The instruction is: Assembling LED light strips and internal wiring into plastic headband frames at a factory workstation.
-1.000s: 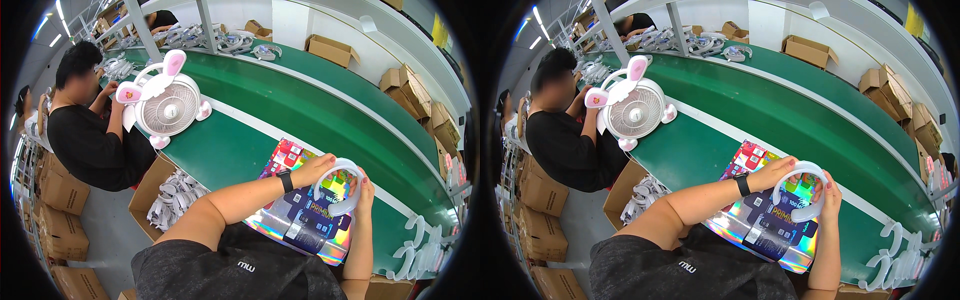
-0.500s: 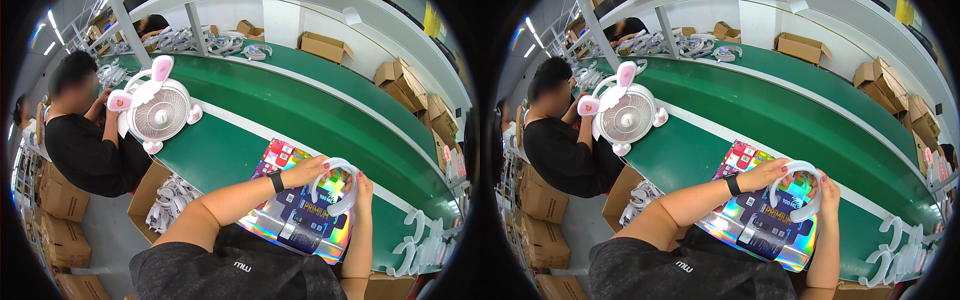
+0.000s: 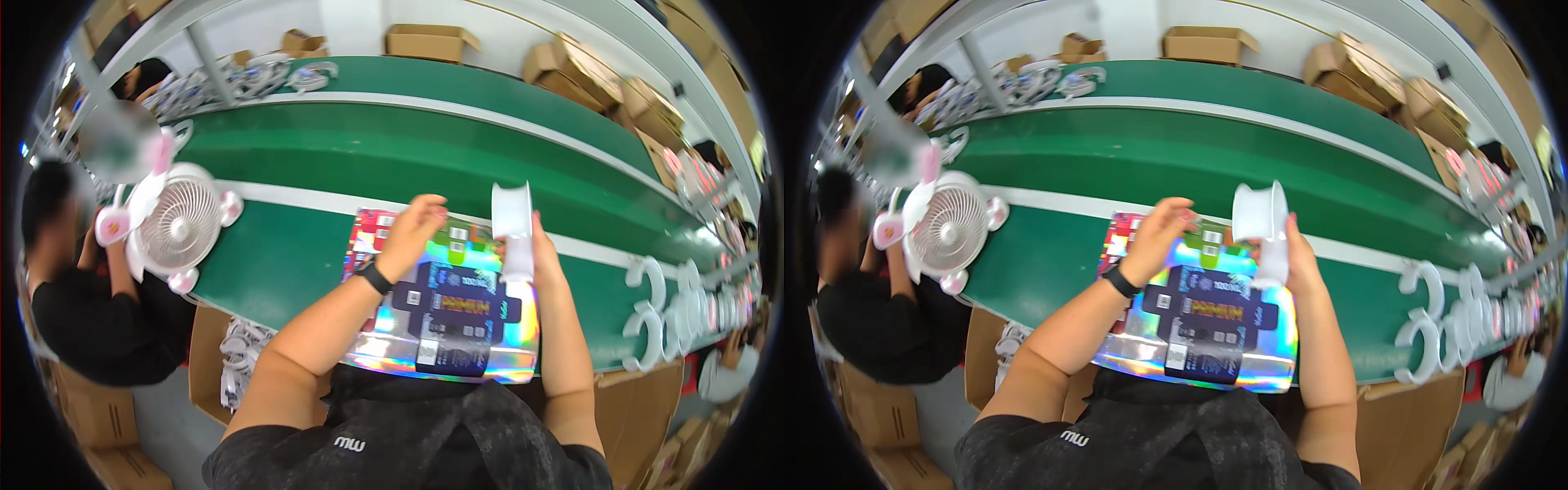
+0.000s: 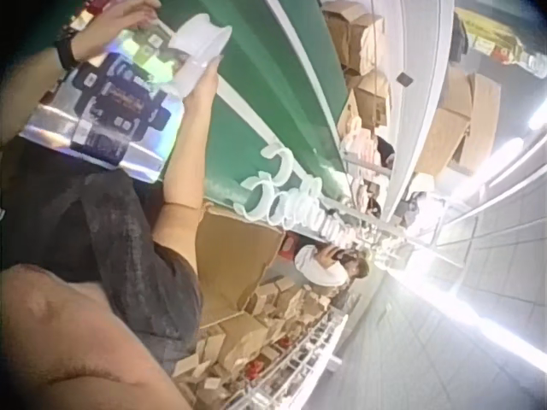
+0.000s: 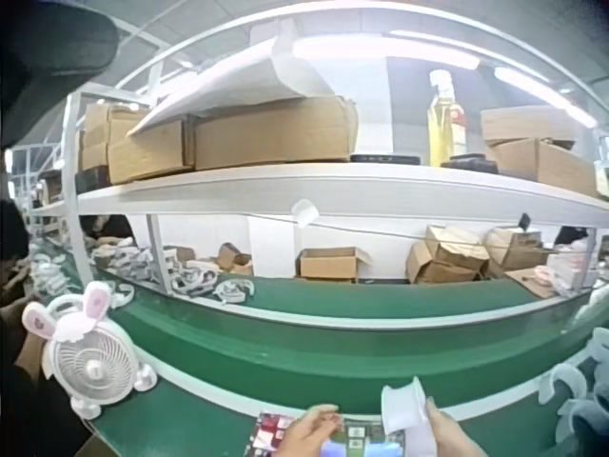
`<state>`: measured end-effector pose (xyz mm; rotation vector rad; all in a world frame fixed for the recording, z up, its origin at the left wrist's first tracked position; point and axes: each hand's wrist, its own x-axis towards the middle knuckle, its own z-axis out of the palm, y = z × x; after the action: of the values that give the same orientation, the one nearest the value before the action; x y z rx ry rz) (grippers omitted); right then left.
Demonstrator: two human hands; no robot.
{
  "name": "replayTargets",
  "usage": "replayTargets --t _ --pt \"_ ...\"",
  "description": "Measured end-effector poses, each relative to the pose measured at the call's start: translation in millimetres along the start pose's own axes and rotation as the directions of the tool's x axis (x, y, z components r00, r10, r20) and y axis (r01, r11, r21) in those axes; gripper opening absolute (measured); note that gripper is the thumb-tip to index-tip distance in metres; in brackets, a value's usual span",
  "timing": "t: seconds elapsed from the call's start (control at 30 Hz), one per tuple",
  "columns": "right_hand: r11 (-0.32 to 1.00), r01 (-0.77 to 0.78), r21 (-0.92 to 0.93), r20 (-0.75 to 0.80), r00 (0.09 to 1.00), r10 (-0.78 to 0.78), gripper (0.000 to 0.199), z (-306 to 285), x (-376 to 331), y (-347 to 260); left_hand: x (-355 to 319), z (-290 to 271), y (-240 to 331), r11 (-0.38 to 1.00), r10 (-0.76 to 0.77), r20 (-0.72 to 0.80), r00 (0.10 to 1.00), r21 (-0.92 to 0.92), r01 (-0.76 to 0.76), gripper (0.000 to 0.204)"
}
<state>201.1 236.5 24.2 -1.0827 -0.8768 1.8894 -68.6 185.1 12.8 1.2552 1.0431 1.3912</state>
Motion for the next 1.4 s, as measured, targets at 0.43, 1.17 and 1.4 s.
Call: replayTargets --t 0.43,1.17,1.4 --pt "0.985 0.067 -0.16 -0.097 0.992 -0.083 0.071 -10 -23 -9 0 11 12 0.997 -0.08 -0.018 0.997 0.009 0.08 0.034" --pt "0.701 -0.069 -0.71 -0.687 0.29 -0.667 0.063 -179 -180 -4 6 1 -5 0.989 -0.113 -0.021 0.993 0.097 0.115 0.036" --pt "0.323 -0.125 -0.938 -0.328 0.021 -0.944 0.061 -244 -226 -30 11 5 -13 0.977 -0.099 0.018 0.995 0.19 0.094 0.034"
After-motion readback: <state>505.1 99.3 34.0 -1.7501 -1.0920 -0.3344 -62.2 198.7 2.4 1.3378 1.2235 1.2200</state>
